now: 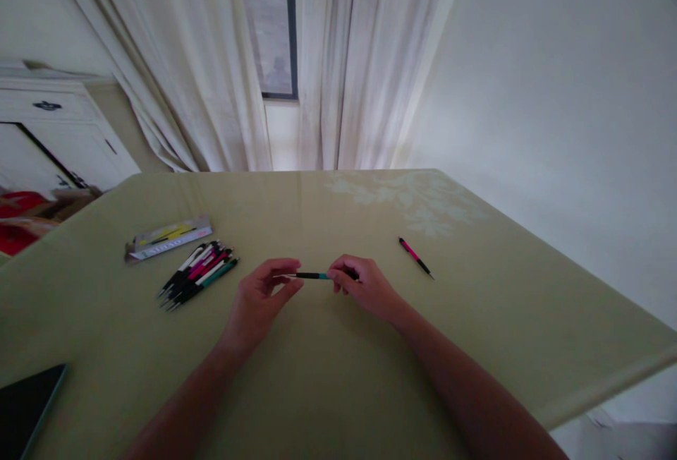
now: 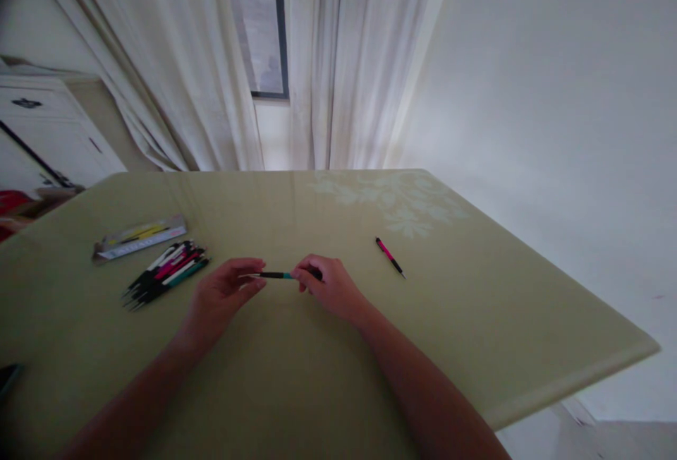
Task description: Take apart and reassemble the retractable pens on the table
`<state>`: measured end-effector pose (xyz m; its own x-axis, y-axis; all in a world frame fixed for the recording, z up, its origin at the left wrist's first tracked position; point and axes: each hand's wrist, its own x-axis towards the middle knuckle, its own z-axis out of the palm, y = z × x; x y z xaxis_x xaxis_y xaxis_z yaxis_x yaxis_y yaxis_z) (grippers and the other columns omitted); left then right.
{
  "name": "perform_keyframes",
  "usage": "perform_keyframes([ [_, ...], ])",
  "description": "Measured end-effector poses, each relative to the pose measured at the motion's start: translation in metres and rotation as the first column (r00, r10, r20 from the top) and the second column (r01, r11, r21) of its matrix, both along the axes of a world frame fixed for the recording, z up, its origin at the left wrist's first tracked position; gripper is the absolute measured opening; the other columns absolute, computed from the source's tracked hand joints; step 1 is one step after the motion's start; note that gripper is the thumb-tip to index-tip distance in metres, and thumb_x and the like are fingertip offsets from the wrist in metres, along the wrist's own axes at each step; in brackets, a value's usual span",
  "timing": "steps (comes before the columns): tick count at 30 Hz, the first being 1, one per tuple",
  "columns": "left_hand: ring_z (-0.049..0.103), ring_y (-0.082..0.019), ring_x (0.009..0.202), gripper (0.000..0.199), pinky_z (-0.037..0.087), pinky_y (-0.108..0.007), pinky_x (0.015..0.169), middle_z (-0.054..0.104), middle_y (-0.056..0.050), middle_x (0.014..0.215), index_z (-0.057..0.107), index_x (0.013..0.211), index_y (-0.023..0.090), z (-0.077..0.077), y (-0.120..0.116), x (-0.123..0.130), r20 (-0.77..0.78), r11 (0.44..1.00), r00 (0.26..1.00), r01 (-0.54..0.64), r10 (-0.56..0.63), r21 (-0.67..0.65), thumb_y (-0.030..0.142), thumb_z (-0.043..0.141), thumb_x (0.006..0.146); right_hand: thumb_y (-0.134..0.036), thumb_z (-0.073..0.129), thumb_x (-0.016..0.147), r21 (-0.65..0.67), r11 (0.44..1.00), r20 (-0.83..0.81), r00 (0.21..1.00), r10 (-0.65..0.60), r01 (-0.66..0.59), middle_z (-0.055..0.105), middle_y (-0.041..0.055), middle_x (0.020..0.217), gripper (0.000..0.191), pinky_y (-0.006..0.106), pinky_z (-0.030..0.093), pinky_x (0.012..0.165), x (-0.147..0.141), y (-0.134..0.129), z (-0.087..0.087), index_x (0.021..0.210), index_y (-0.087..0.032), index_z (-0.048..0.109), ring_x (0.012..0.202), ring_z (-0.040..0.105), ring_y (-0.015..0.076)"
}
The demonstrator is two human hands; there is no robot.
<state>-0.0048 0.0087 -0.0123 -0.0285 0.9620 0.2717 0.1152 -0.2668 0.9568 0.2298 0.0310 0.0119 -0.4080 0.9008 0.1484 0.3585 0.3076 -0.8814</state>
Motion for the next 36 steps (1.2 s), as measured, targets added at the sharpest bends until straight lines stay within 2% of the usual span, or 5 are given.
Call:
perform_keyframes([
  [5,0.073,-0.019,0.080,0.027,0.061,-0.030,0.076,0.078,-0.006,0.086,0.077,0.094,0.019,0.0036,-0.0010,0.0009,-0.021,0.998,0.999,0.047,-0.048,-0.044,0.043,0.080,0.082,-0.038,0.060,0.099,-0.008,1.000,0.010,1.000,-0.010,0.011,0.070,0.0004,0.073,0.023,0.024,0.043,0.059,0.0001,-0.0003,0.0020,0.092,-0.019,0.071,0.062,0.058,0.0130],
  [14,0.073,-0.019,0.077,0.031,0.061,-0.030,0.073,0.077,-0.005,0.082,0.076,0.093,0.019,0.0031,0.0010,0.0008,-0.001,0.997,1.000,0.028,-0.028,-0.066,0.047,0.080,0.081,-0.039,0.060,0.099,0.001,1.000,0.021,0.999,-0.028,0.028,0.070,0.0007,0.073,0.023,0.024,0.044,0.060,0.0012,0.0003,0.0031,0.091,-0.019,0.071,0.063,0.060,0.0135],
  [18,0.075,-0.021,0.090,0.036,0.062,-0.033,0.080,0.079,-0.008,0.103,0.074,0.102,0.019,0.0029,0.0002,0.0015,0.019,1.000,1.000,0.015,-0.015,-0.026,0.045,0.082,0.078,-0.040,0.060,0.099,0.009,0.999,0.026,0.999,-0.031,0.031,0.071,0.0010,0.073,0.024,0.024,0.045,0.061,0.0011,0.0001,0.0036,0.092,-0.019,0.070,0.064,0.059,0.0137],
  [23,0.073,-0.019,0.074,0.032,0.060,-0.028,0.069,0.078,-0.005,0.079,0.077,0.091,0.018,0.0029,-0.0005,0.0029,-0.042,0.998,0.999,0.002,-0.005,-0.064,0.049,0.079,0.081,-0.040,0.061,0.098,0.003,0.999,0.021,0.999,-0.040,0.040,0.071,0.0010,0.075,0.024,0.024,0.044,0.060,0.0013,-0.0005,0.0035,0.093,-0.019,0.070,0.064,0.060,0.0135],
  [36,0.072,-0.018,0.069,0.032,0.058,-0.025,0.063,0.079,-0.005,0.078,0.080,0.092,0.019,0.0082,-0.0028,0.0041,-0.015,0.999,1.000,0.002,-0.003,-0.054,0.048,0.082,0.077,-0.046,0.062,0.097,-0.014,0.999,-0.032,0.998,-0.049,0.049,0.068,0.0009,0.070,0.029,0.025,0.046,0.060,0.0030,0.0001,0.0034,0.090,-0.019,0.071,0.062,0.060,0.0143],
])
